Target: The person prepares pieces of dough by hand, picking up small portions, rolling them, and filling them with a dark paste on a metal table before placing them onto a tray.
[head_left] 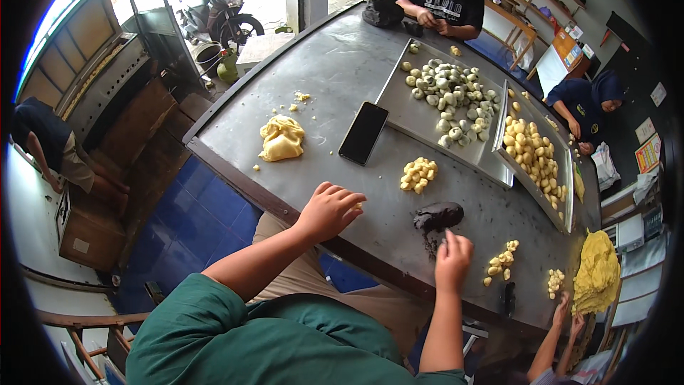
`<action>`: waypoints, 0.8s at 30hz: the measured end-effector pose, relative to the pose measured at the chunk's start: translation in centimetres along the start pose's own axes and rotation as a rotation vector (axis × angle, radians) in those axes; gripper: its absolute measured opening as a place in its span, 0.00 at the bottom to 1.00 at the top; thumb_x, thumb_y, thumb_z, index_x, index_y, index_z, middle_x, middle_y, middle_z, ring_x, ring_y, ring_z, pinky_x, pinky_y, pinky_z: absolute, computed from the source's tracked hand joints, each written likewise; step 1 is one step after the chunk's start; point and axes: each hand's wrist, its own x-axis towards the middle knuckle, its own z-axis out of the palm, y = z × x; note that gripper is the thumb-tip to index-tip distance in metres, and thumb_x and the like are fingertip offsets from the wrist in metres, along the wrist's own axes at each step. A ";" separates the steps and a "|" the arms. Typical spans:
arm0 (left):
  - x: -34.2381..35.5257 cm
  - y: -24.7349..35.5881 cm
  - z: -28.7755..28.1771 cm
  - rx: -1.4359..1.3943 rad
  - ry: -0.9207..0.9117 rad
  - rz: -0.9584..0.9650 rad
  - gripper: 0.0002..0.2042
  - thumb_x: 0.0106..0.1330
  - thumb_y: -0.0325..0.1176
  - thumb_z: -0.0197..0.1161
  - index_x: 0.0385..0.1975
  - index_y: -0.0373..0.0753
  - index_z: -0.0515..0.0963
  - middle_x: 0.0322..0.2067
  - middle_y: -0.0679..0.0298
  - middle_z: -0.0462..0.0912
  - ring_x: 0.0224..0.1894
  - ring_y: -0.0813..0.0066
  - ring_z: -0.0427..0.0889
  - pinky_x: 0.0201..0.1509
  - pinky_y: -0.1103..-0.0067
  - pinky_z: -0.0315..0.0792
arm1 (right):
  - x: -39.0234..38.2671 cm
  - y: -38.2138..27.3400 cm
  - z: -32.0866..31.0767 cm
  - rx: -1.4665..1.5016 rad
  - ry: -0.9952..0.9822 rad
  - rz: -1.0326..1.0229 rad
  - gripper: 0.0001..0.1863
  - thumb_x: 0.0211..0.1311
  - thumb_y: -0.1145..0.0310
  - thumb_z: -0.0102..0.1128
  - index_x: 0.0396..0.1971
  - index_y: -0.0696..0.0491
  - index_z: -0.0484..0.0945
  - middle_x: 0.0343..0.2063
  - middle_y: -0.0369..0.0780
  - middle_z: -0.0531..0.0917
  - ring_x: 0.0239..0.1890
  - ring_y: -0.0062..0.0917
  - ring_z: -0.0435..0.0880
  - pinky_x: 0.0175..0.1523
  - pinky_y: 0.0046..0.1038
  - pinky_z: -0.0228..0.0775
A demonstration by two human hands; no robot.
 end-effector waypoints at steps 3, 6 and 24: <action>-0.1 -0.4 0.6 0.022 0.047 0.072 0.12 0.69 0.44 0.64 0.47 0.49 0.82 0.47 0.68 0.85 0.52 0.70 0.81 0.63 0.68 0.65 | -1.7 0.8 -0.1 0.043 0.070 0.168 0.15 0.67 0.73 0.59 0.52 0.58 0.81 0.47 0.50 0.83 0.51 0.45 0.82 0.56 0.41 0.76; 0.2 -0.2 1.0 0.040 0.117 0.098 0.11 0.69 0.44 0.64 0.46 0.48 0.82 0.47 0.68 0.86 0.52 0.69 0.81 0.63 0.68 0.65 | -3.0 -1.4 -0.5 -0.070 -0.109 0.231 0.14 0.68 0.74 0.58 0.51 0.56 0.81 0.55 0.48 0.81 0.53 0.44 0.83 0.56 0.40 0.77; 0.5 0.2 0.2 -0.006 -0.040 -0.065 0.13 0.66 0.45 0.66 0.46 0.48 0.82 0.49 0.67 0.84 0.56 0.67 0.79 0.64 0.66 0.65 | -3.5 -0.8 -0.1 0.013 -0.047 0.221 0.15 0.67 0.73 0.59 0.52 0.56 0.81 0.54 0.48 0.81 0.56 0.45 0.80 0.59 0.40 0.75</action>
